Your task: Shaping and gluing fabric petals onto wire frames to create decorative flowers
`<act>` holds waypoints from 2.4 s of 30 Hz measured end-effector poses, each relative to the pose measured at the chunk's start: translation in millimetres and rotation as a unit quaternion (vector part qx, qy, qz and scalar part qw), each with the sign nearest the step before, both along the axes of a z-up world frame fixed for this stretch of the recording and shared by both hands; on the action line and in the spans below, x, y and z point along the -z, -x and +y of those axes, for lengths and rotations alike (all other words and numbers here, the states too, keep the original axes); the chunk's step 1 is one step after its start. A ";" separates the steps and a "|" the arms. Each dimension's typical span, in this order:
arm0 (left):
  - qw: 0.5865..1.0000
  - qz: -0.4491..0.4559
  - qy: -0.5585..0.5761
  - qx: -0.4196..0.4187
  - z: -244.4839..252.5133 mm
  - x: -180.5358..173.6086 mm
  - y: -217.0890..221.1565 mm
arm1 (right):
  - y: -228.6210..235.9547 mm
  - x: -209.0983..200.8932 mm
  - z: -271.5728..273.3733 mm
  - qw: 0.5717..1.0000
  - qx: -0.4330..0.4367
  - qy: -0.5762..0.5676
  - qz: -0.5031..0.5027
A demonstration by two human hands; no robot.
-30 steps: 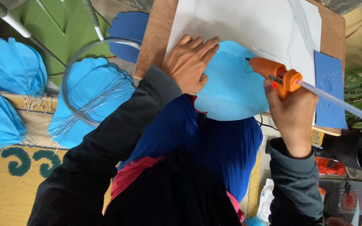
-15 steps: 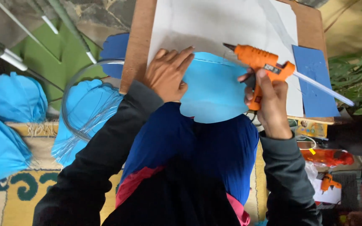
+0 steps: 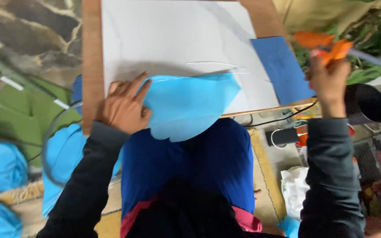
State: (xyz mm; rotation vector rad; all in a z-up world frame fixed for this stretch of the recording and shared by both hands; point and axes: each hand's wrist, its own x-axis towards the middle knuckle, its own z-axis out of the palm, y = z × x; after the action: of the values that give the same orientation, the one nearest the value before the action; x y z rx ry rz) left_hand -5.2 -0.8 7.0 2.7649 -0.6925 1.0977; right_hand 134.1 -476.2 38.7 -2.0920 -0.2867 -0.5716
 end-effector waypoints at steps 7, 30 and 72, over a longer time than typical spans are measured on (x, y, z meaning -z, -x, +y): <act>1.000 0.015 -0.003 -0.004 -3.6 -2.6 3.1 | -24.4 61.0 -21.8 0.976 0.145 0.157 0.035; 0.998 0.058 0.003 -0.037 -11.9 -16.2 9.2 | 108.6 -6.8 71.9 0.918 0.162 0.321 -0.167; 0.991 0.023 0.036 -0.125 -68.0 11.8 0.1 | 61.2 9.4 144.9 0.870 -0.004 0.481 -0.109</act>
State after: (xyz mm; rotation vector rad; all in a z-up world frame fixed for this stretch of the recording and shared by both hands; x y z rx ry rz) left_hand -5.3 -68.8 -4.8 2.8608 -0.2996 1.0695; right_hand 72.9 -331.3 29.3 -2.9753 -0.8480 -0.7526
